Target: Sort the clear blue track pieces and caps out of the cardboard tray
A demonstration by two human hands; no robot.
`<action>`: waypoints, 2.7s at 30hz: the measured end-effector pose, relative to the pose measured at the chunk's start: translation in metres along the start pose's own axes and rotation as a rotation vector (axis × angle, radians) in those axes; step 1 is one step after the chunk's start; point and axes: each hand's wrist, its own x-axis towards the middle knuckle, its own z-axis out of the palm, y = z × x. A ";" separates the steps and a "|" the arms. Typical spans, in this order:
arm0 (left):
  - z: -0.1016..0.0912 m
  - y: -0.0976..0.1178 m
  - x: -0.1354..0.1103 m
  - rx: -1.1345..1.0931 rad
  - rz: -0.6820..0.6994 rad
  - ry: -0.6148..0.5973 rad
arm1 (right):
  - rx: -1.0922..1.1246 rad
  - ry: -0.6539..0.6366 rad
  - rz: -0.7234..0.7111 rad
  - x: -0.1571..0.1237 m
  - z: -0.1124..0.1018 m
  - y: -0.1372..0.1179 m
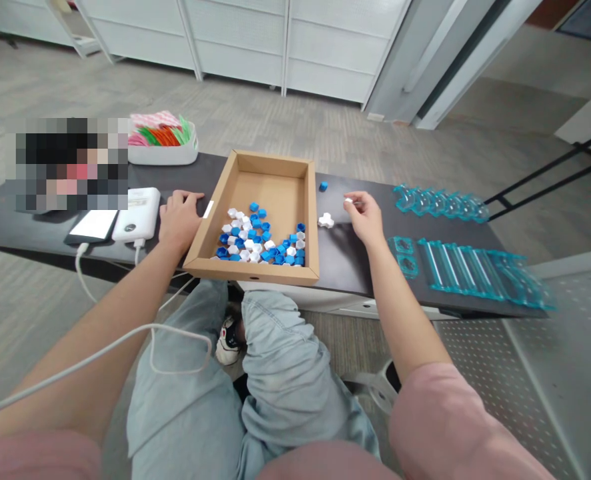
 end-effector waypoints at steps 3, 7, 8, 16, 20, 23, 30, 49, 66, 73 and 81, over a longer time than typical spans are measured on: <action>-0.004 0.003 -0.002 0.001 0.001 -0.031 | -0.071 -0.019 0.084 -0.009 -0.001 0.004; -0.006 0.004 -0.001 0.012 -0.012 -0.035 | -0.137 -0.110 0.130 -0.011 0.000 -0.004; -0.006 0.004 -0.001 0.010 -0.012 -0.036 | -0.155 -0.148 0.131 -0.011 0.000 -0.006; -0.007 0.006 0.001 0.004 -0.023 -0.036 | -0.160 -0.206 0.161 -0.012 -0.001 -0.014; -0.008 0.008 -0.001 0.002 -0.024 -0.045 | -0.140 -0.234 0.162 -0.011 0.000 -0.015; -0.010 0.010 -0.002 -0.001 -0.023 -0.046 | -0.141 -0.250 0.166 -0.011 0.001 -0.014; -0.009 0.009 -0.002 0.004 -0.018 -0.042 | -0.160 -0.265 0.162 -0.012 0.002 -0.011; -0.004 0.002 0.001 0.004 -0.014 -0.034 | -0.216 -0.286 0.133 -0.012 0.002 -0.012; -0.002 0.002 0.001 -0.034 -0.018 -0.010 | -0.176 -0.265 -0.208 -0.016 0.020 -0.068; 0.005 -0.004 0.004 -0.012 -0.001 0.024 | -0.591 -0.855 -0.390 -0.004 0.101 -0.155; 0.009 -0.006 0.004 -0.005 0.012 0.059 | -0.849 -1.034 -0.405 0.001 0.124 -0.177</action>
